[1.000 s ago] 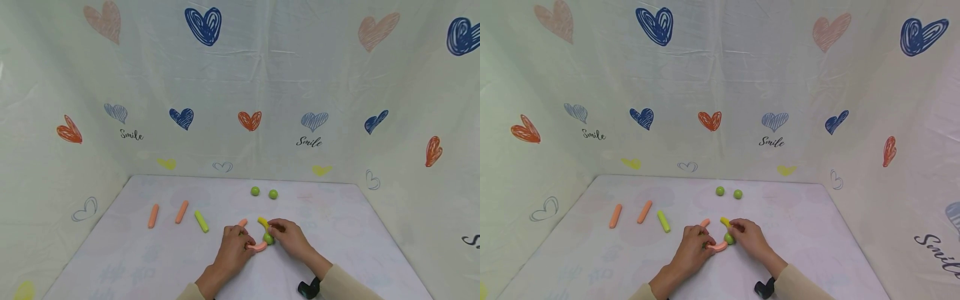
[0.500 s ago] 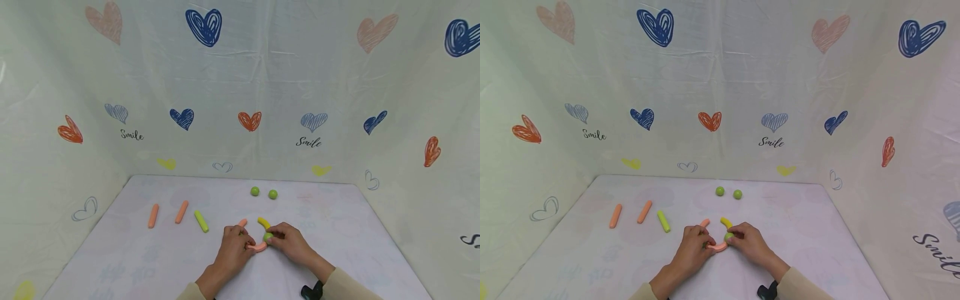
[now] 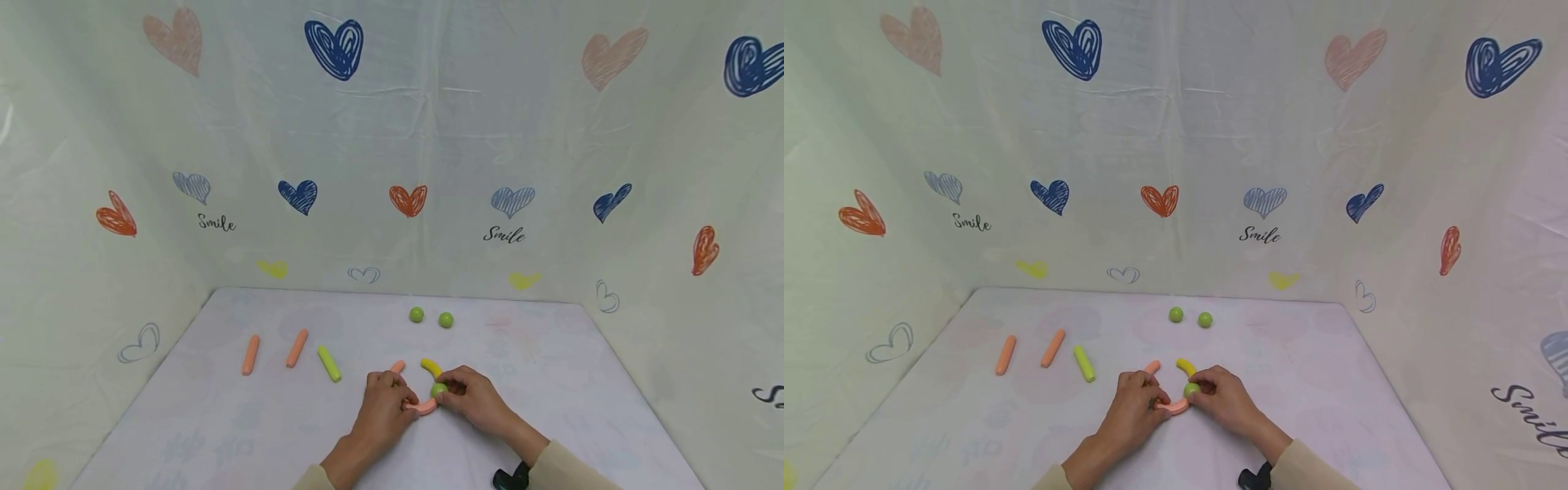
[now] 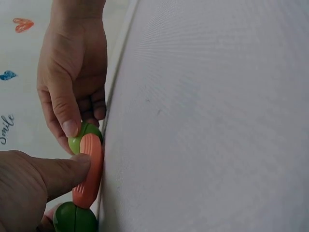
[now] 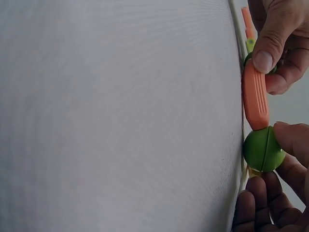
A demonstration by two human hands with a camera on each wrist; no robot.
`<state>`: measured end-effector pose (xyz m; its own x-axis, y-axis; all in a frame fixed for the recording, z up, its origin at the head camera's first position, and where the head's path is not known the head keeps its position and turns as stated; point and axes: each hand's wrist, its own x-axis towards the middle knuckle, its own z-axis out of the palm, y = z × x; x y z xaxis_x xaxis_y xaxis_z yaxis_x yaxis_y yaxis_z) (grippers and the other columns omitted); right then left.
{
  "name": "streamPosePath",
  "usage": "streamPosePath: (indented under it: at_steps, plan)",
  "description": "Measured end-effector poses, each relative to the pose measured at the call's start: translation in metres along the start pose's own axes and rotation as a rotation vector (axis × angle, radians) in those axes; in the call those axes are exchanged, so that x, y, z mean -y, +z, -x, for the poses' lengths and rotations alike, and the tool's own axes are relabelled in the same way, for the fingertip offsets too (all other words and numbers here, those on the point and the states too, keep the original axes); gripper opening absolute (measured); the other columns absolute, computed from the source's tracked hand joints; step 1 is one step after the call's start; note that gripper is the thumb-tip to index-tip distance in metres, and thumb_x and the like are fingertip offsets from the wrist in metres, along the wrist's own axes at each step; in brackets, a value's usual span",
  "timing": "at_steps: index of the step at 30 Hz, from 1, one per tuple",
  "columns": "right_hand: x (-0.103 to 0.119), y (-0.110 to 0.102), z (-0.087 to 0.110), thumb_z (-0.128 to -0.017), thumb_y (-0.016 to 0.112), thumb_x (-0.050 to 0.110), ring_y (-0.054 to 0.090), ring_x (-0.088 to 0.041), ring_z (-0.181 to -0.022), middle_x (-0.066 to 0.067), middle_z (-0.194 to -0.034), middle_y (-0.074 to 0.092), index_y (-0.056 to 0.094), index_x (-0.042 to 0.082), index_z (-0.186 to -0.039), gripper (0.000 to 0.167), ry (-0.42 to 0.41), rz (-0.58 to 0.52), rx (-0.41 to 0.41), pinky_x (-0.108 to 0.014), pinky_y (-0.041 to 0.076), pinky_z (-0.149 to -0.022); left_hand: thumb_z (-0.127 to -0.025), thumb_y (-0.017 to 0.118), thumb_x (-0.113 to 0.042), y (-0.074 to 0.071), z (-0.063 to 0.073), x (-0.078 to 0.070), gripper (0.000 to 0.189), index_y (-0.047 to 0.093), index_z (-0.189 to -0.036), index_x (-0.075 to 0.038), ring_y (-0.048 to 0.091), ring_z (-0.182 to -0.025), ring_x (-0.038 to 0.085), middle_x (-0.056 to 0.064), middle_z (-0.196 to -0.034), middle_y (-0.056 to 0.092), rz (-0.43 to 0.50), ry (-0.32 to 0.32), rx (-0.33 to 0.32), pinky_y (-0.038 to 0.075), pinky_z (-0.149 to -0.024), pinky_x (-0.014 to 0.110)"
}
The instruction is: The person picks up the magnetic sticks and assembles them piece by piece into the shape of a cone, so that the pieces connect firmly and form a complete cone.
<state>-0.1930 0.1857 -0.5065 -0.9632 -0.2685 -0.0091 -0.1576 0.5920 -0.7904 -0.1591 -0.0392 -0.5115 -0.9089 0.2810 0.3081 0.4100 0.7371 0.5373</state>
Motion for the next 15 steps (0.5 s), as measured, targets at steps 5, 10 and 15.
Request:
streamPosePath:
  at_steps: [5,10,15]
  plan:
    - [0.000,0.000,0.000,-0.089,0.087,0.024,0.058,-0.012,-0.087,0.001,-0.099,0.065,0.077,0.011,-0.115,0.031,-0.015,0.008,0.010,-0.021,0.050,-0.072,-0.085,0.087,-0.022,-0.005,-0.006,0.001,0.010,0.083,-0.094,-0.021,0.047,-0.111,0.022,-0.003,-0.111,0.062,0.013,-0.066,0.047,0.049,-0.094,0.039]
    - [0.001,-0.001,0.001,-0.090,0.085,0.025,0.060,-0.009,-0.087,0.002,-0.100,0.066,0.077,0.011,-0.116,0.031,-0.036,0.033,0.015,-0.021,0.051,-0.074,-0.088,0.087,-0.028,-0.017,-0.020,0.002,0.013,0.080,-0.097,-0.023,0.047,-0.118,0.026,-0.001,-0.116,0.061,0.036,-0.152,0.062,0.051,-0.096,0.044]
    - [0.001,-0.003,0.001,-0.090,0.085,0.025,0.059,-0.007,-0.086,0.002,-0.100,0.066,0.077,0.012,-0.116,0.030,-0.035,0.039,0.023,-0.021,0.051,-0.074,-0.091,0.085,-0.030,-0.026,-0.042,0.010,0.015,0.080,-0.104,-0.023,0.048,-0.124,0.027,0.001,-0.122,0.061,0.104,-0.236,0.043,0.053,-0.099,0.044]
